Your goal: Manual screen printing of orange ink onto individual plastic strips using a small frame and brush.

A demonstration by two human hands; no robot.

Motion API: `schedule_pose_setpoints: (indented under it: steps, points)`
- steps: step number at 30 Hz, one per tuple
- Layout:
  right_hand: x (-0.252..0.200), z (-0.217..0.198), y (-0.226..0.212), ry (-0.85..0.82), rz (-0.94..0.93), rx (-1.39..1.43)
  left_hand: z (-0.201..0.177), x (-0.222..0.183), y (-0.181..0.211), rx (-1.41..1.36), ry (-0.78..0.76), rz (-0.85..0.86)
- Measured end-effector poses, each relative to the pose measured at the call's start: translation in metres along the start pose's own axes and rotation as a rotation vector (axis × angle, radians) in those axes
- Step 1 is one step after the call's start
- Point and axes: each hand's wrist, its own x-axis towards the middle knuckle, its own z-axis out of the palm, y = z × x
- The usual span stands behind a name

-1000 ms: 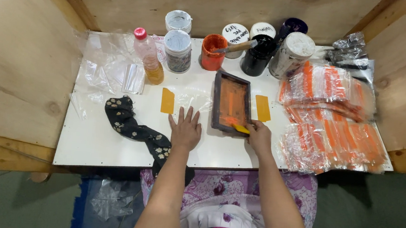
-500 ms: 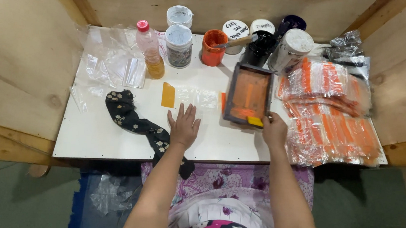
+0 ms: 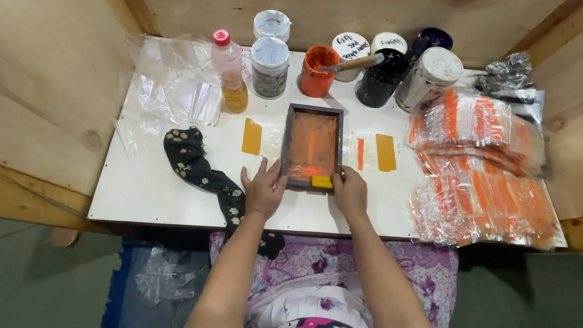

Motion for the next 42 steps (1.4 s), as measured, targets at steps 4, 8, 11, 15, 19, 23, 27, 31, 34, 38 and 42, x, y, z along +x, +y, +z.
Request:
schedule_pose_setpoints:
  steps: [4,8,11,15,19,23,27,31,34,38,42]
  points:
    - [-0.002,0.003,0.0,0.011,-0.014,0.021,-0.004,-0.002,0.006,0.031,0.021,0.016]
    - [-0.007,0.004,-0.004,0.055,-0.077,0.01,-0.001,-0.005,0.005,0.013,0.076,0.035]
    - [-0.008,0.011,0.004,0.11,-0.159,-0.012,0.005,-0.004,0.001,0.004,0.13,0.053]
    - [-0.013,0.018,0.014,0.194,-0.275,-0.035,0.008,-0.005,-0.001,0.008,0.202,0.095]
    - [-0.018,0.017,0.013,0.191,-0.305,-0.053,0.017,-0.008,-0.009,-0.006,0.235,0.098]
    - [-0.02,0.017,0.012,0.153,-0.297,-0.064,0.026,-0.008,-0.016,-0.029,0.259,0.089]
    - [-0.02,0.013,0.003,0.132,-0.275,-0.089,0.024,-0.007,-0.015,-0.054,0.253,0.087]
    - [-0.012,0.015,0.0,0.143,-0.278,-0.148,0.012,-0.006,-0.004,-0.043,0.242,0.076]
    - [-0.009,0.02,0.006,0.132,-0.251,-0.212,0.007,-0.007,0.0,-0.037,0.215,0.046]
    - [-0.008,0.022,0.01,0.141,-0.244,-0.204,0.007,-0.006,0.003,-0.018,0.208,0.04]
    - [-0.008,0.024,0.011,0.145,-0.252,-0.237,0.005,-0.006,0.006,0.011,0.204,0.039]
